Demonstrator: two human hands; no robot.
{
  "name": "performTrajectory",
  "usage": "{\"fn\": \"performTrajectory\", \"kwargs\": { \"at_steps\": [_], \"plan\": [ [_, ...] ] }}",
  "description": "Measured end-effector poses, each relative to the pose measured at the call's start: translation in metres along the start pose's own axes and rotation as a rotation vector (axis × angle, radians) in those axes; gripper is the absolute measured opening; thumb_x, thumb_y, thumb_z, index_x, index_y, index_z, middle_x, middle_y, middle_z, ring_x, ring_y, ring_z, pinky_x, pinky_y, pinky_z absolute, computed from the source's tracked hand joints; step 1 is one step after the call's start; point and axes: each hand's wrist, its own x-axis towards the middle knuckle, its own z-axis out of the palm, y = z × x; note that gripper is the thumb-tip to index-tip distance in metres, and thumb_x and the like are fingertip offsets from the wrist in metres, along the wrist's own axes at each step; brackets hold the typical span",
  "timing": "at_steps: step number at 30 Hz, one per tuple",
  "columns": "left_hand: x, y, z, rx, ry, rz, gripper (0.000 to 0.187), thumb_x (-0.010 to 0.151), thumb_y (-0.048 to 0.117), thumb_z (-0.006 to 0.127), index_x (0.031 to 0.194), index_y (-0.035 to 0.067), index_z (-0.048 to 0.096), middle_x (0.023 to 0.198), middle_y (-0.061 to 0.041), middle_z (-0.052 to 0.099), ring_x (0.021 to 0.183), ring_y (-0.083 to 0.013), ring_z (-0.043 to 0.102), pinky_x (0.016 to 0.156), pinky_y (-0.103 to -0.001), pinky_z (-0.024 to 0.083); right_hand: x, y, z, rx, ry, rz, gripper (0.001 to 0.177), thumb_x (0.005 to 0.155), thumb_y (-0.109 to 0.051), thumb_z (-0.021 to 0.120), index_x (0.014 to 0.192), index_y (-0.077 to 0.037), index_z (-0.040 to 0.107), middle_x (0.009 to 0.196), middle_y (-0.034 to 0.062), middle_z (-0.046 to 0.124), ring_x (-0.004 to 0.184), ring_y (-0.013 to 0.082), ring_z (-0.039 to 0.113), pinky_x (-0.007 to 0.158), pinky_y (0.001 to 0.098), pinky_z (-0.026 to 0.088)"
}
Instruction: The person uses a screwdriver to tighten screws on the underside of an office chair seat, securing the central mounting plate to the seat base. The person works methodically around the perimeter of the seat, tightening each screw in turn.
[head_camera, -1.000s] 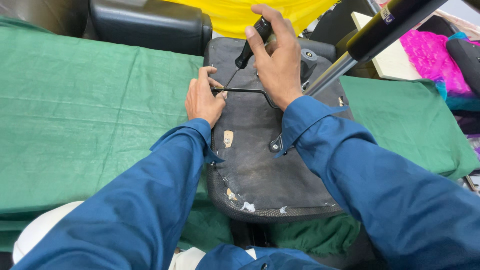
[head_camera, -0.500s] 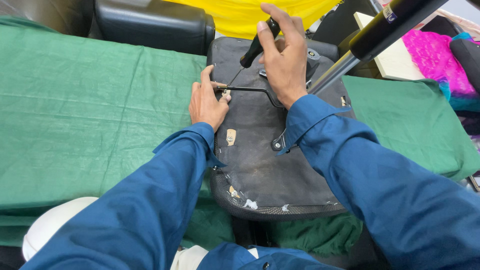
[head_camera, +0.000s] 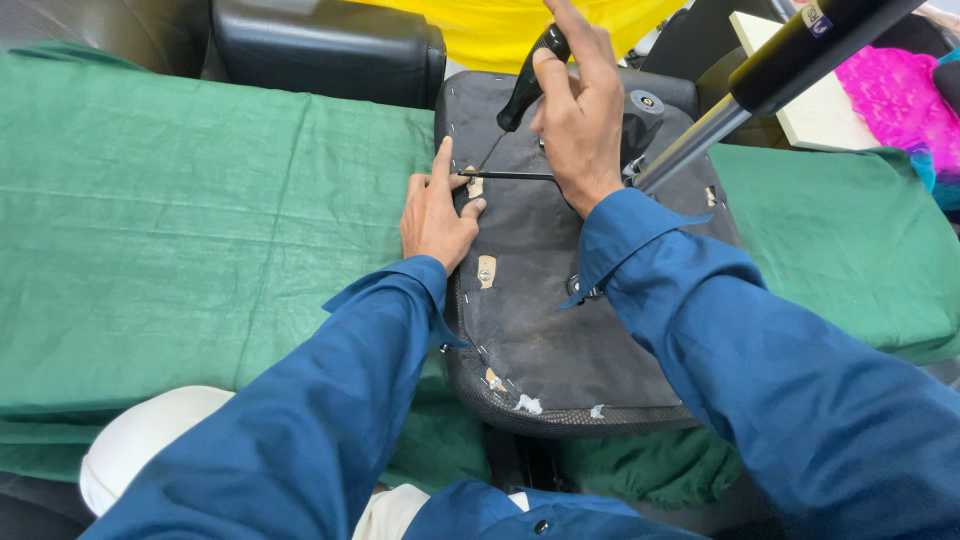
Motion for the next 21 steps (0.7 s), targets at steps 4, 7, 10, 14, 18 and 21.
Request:
{"fn": "performTrajectory", "kwargs": {
  "at_steps": [4, 7, 10, 14, 18, 21],
  "plan": [
    [0.0, -0.002, 0.0, 0.008, -0.025, 0.017, 0.091, 0.082, 0.018, 0.08, 0.159, 0.021, 0.031, 0.119, 0.001, 0.073, 0.121, -0.0258, 0.057, 0.102, -0.04, 0.047, -0.005, -0.006, 0.004, 0.096, -0.013, 0.152, 0.035, 0.106, -0.016, 0.06, 0.141, -0.017, 0.058, 0.095, 0.005, 0.064, 0.059, 0.0065, 0.063, 0.052, 0.0202, 0.051],
    [0.0, -0.001, 0.001, 0.004, -0.028, 0.013, 0.09, 0.083, 0.018, 0.079, 0.159, 0.021, 0.031, 0.121, 0.0, 0.073, 0.12, -0.0257, 0.057, 0.102, -0.04, 0.047, -0.006, -0.008, 0.003, -0.027, -0.031, -0.08, 0.026, 0.113, -0.012, 0.066, 0.139, -0.013, 0.062, 0.125, 0.0054, 0.056, 0.075, 0.0099, 0.065, 0.057, 0.025, 0.054],
    [-0.001, 0.0, 0.0, 0.005, -0.032, 0.013, 0.09, 0.083, 0.018, 0.079, 0.159, 0.021, 0.031, 0.12, 0.001, 0.074, 0.12, -0.0258, 0.057, 0.103, -0.04, 0.047, -0.005, -0.008, 0.002, -0.128, -0.006, -0.217, 0.022, 0.119, -0.012, 0.066, 0.14, -0.016, 0.062, 0.123, 0.0049, 0.057, 0.087, 0.0144, 0.066, 0.066, 0.0261, 0.057],
    [-0.001, 0.003, -0.001, 0.006, -0.039, -0.014, 0.09, 0.083, 0.018, 0.079, 0.158, 0.021, 0.031, 0.121, 0.001, 0.073, 0.121, -0.0251, 0.056, 0.102, -0.04, 0.047, -0.007, -0.012, 0.001, 0.071, -0.017, 0.058, 0.037, 0.11, -0.011, 0.057, 0.147, -0.017, 0.058, 0.117, 0.0042, 0.06, 0.066, 0.0072, 0.063, 0.056, 0.0217, 0.054],
    [0.0, 0.004, -0.004, 0.004, -0.058, -0.017, 0.089, 0.083, 0.019, 0.079, 0.158, 0.021, 0.031, 0.123, 0.002, 0.073, 0.123, -0.025, 0.055, 0.102, -0.04, 0.047, -0.009, -0.016, 0.002, 0.068, -0.016, 0.086, 0.036, 0.108, -0.012, 0.06, 0.144, -0.016, 0.058, 0.117, 0.0024, 0.063, 0.064, 0.0058, 0.065, 0.055, 0.0204, 0.055],
    [0.001, 0.004, -0.005, 0.012, -0.066, -0.017, 0.09, 0.083, 0.02, 0.079, 0.158, 0.02, 0.031, 0.124, 0.002, 0.073, 0.124, -0.025, 0.055, 0.103, -0.04, 0.047, -0.006, -0.014, 0.004, -0.134, 0.013, -0.082, 0.028, 0.111, -0.01, 0.069, 0.139, -0.013, 0.066, 0.124, 0.0027, 0.059, 0.071, 0.0083, 0.059, 0.059, 0.0229, 0.049]
  ]
}}
